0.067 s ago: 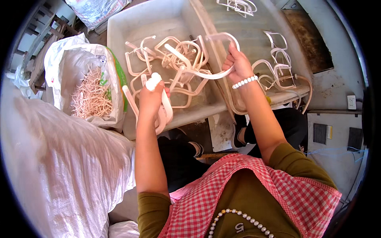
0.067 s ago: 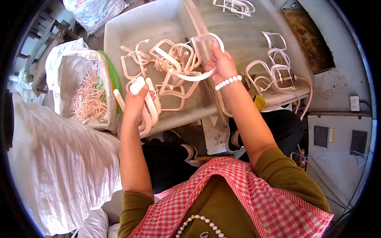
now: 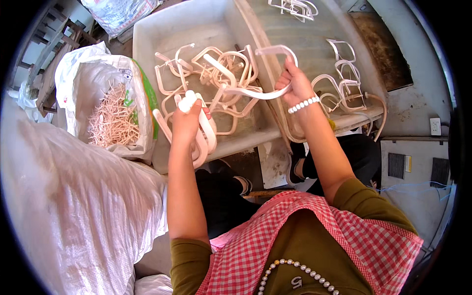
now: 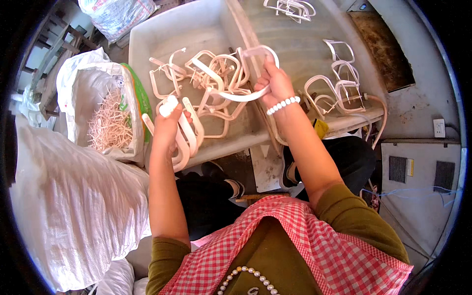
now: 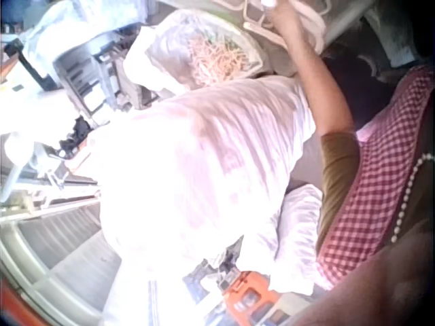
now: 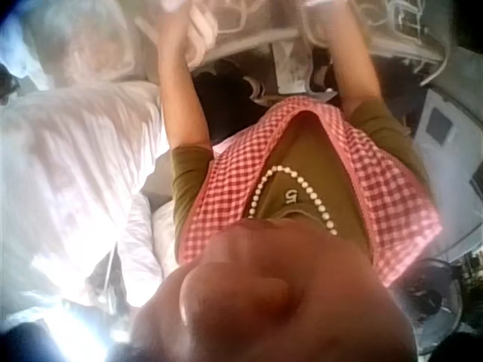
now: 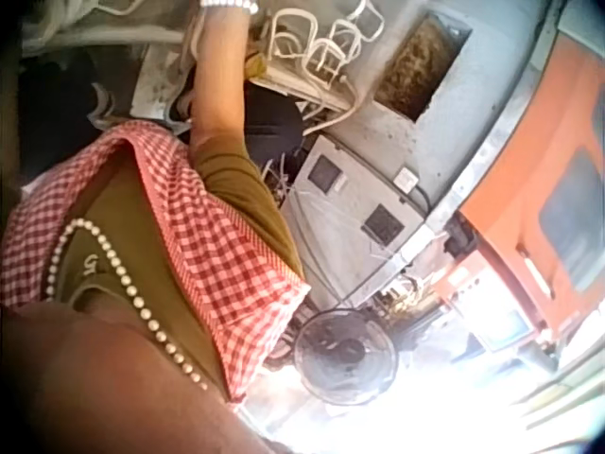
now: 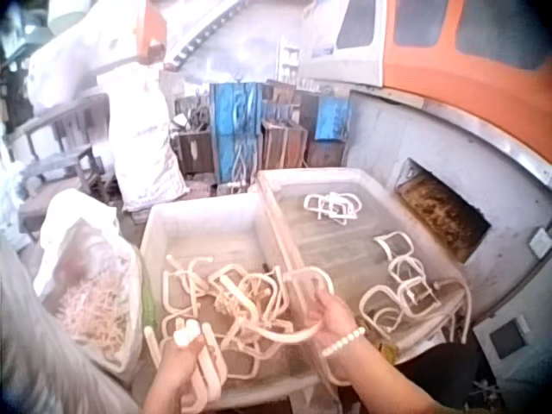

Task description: The person assembles plastic hangers by hand, inserting small white plastic pieces into the hooks of beige hangers. The person repeatedly picks up hangers from a bin, attaches the pieces, and places the finished hangers into a large white sack.

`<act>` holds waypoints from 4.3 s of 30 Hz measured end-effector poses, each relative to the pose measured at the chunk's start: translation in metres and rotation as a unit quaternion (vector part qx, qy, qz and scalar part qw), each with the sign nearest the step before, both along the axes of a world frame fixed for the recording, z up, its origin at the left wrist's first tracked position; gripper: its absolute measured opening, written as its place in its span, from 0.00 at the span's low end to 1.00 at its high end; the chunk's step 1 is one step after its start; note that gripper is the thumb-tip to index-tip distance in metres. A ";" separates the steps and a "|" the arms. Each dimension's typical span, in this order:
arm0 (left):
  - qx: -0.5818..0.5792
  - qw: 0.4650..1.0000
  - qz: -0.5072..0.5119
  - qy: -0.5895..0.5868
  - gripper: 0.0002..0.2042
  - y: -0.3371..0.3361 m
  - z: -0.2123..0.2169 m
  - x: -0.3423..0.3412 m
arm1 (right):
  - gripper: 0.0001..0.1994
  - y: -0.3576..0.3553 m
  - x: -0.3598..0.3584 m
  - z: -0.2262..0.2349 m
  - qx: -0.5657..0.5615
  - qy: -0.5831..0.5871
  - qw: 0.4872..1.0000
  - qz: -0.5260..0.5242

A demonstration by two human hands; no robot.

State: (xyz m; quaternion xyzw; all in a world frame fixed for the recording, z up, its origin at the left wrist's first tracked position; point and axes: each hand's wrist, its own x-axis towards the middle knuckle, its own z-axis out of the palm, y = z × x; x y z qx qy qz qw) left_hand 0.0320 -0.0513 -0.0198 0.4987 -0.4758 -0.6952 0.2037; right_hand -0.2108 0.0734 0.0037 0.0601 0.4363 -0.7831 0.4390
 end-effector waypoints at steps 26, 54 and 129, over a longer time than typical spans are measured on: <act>0.196 0.957 0.089 0.193 0.17 0.003 -0.013 -0.012 | 0.11 0.015 0.051 -0.039 -0.038 -0.287 0.954 -0.074; -0.017 0.982 -0.070 0.173 0.19 0.032 0.039 0.047 | 0.10 -0.040 0.021 -0.046 0.075 0.323 0.932 0.145; -0.104 0.990 -0.073 0.055 0.12 0.028 0.008 0.000 | 0.13 0.016 0.025 0.023 0.033 0.808 0.519 0.277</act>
